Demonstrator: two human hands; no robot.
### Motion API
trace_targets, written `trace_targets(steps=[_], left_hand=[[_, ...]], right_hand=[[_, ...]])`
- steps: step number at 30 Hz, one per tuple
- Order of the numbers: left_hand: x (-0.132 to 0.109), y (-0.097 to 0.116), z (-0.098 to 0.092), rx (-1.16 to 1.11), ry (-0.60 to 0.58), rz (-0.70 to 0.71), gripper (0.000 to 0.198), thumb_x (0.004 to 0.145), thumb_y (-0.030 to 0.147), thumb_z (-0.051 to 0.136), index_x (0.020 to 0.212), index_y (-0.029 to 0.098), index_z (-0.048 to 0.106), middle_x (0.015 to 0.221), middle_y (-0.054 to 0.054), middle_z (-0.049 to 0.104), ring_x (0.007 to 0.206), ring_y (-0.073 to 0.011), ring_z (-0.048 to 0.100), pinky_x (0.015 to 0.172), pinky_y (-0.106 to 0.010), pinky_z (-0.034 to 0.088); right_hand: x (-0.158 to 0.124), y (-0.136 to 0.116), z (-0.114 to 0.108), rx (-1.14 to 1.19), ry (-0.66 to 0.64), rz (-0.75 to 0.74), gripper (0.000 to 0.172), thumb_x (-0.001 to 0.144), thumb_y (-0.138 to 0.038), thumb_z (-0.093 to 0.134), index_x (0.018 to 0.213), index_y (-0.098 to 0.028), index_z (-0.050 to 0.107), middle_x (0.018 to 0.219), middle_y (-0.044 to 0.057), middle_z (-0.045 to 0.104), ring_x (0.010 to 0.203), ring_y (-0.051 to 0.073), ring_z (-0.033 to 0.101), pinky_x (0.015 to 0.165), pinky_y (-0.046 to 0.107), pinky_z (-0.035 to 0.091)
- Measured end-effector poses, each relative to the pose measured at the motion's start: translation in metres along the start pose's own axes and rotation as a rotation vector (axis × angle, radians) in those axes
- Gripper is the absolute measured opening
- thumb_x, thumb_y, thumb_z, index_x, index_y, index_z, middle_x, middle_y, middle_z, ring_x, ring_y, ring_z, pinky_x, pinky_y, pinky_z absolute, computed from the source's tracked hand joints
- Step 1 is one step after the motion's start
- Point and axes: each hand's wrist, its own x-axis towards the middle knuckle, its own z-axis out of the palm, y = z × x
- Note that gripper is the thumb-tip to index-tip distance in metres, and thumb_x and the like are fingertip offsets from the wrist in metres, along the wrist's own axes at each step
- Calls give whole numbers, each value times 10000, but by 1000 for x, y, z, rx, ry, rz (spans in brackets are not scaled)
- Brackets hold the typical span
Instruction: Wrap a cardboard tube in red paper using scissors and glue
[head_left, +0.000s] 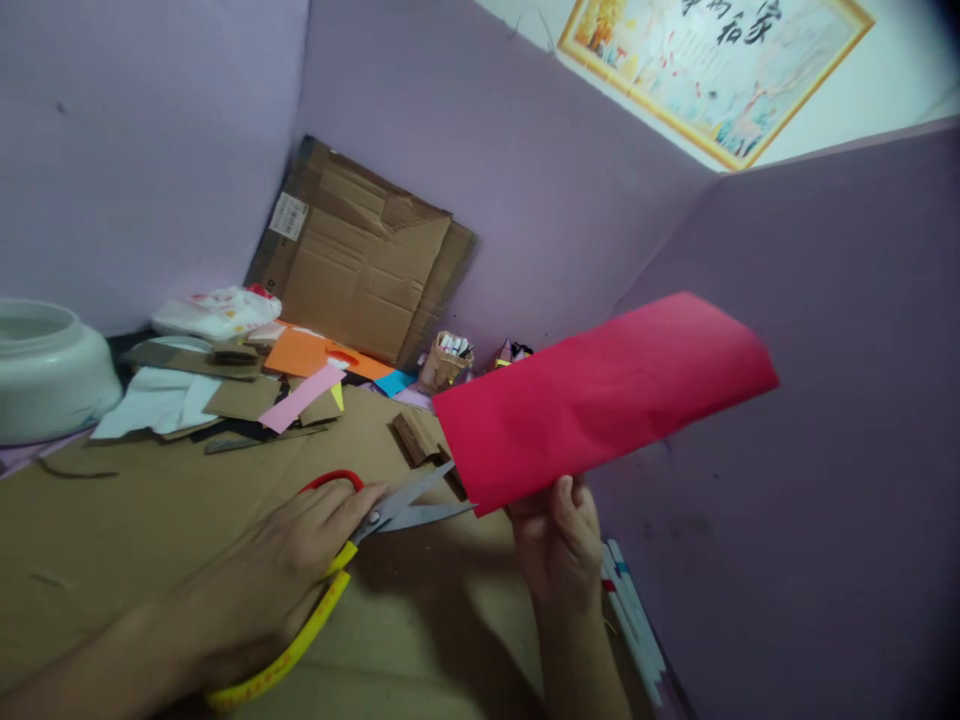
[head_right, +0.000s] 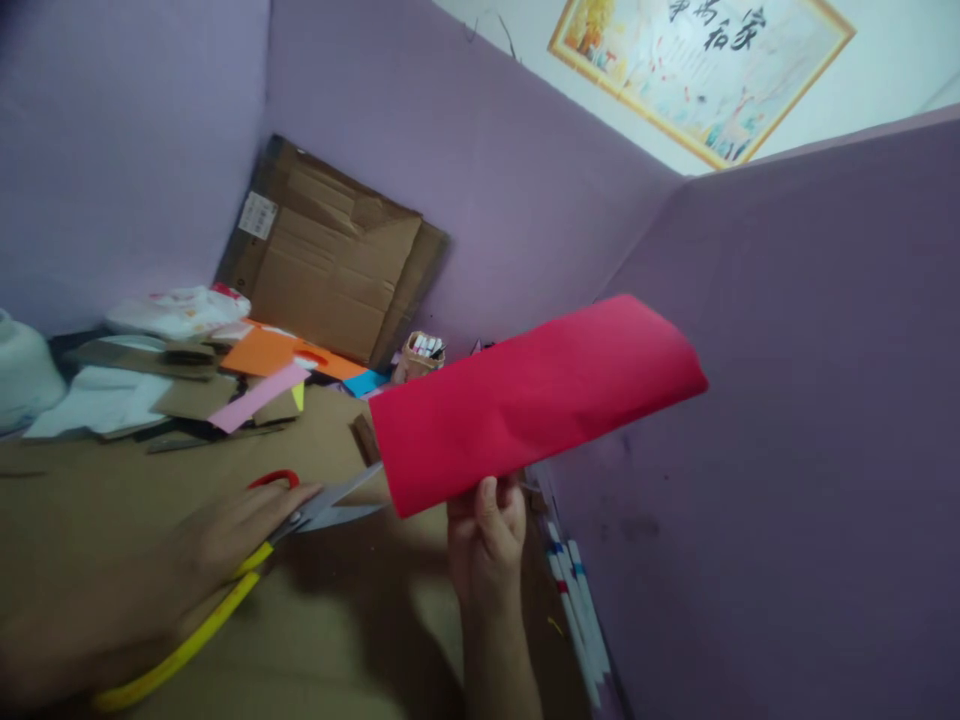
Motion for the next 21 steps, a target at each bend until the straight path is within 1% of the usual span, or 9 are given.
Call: trace_targets(steps=[3, 6, 8, 11, 13, 15, 17, 19, 21], left_hand=[[-3, 1, -2, 93, 9, -12, 659, 748, 80, 372, 1379, 272, 362, 1270, -89, 560, 1149, -282, 523, 919, -387, 450], [-3, 2, -5, 123, -40, 30, 656, 758, 90, 380, 1389, 263, 340, 1291, -94, 550, 1164, -272, 521, 928, -372, 451], [-1, 5, -9, 116, -60, 32, 632, 761, 88, 374, 1373, 246, 356, 1271, -103, 557, 1142, -264, 534, 910, -368, 459], [5, 9, -16, 95, -65, -37, 556, 763, 100, 379, 1301, 234, 427, 1165, -102, 596, 1052, -260, 568, 876, -387, 461], [10, 9, -20, 124, -66, -77, 508, 768, 123, 388, 1260, 228, 461, 1093, -104, 612, 993, -268, 585, 838, -396, 466], [15, 5, -24, 243, -52, -139, 460, 775, 156, 391, 1221, 199, 497, 1027, -122, 617, 941, -295, 598, 774, -410, 473], [17, -5, -27, 410, -45, -226, 427, 776, 187, 388, 1177, 171, 533, 944, -122, 622, 866, -313, 616, 698, -407, 468], [17, -17, -30, 544, -60, -311, 433, 779, 213, 367, 1171, 170, 546, 847, -94, 624, 762, -304, 632, 610, -379, 444], [15, -29, -34, 602, -66, -354, 432, 788, 253, 369, 1172, 193, 558, 802, -74, 626, 722, -294, 640, 576, -361, 428]], right_hand=[[-4, -2, 8, 11, -18, -3, 473, 765, -236, 696, 1214, -299, 562, 1217, 54, 657, 1117, 192, 614, 949, 398, 490], [-6, -1, 8, 30, -42, 4, 484, 762, -215, 699, 1219, -297, 562, 1201, 53, 667, 1104, 185, 622, 940, 376, 498], [-4, -1, 2, 59, -41, 28, 436, 780, -215, 682, 1199, -280, 582, 1159, 47, 691, 1042, 169, 653, 929, 356, 505], [1, -2, -11, 134, -7, 131, 283, 822, -220, 630, 1103, -251, 648, 1001, 25, 750, 887, 150, 703, 896, 337, 523], [4, -4, -18, 175, 23, 192, 225, 842, -243, 606, 1057, -244, 674, 939, 18, 763, 878, 159, 708, 895, 353, 525], [5, -6, -20, 195, 39, 209, 193, 851, -277, 597, 1019, -244, 688, 928, 20, 765, 898, 175, 706, 897, 383, 526], [3, -7, -17, 202, 33, 212, 161, 851, -296, 599, 963, -238, 700, 904, 24, 765, 866, 181, 711, 862, 390, 548], [-1, -8, -10, 211, 0, 259, 146, 845, -298, 609, 932, -224, 698, 888, 25, 760, 828, 162, 712, 810, 340, 573], [-6, -8, -1, 243, -61, 384, 182, 859, -293, 585, 994, -212, 676, 939, 15, 745, 822, 102, 702, 778, 235, 571]])
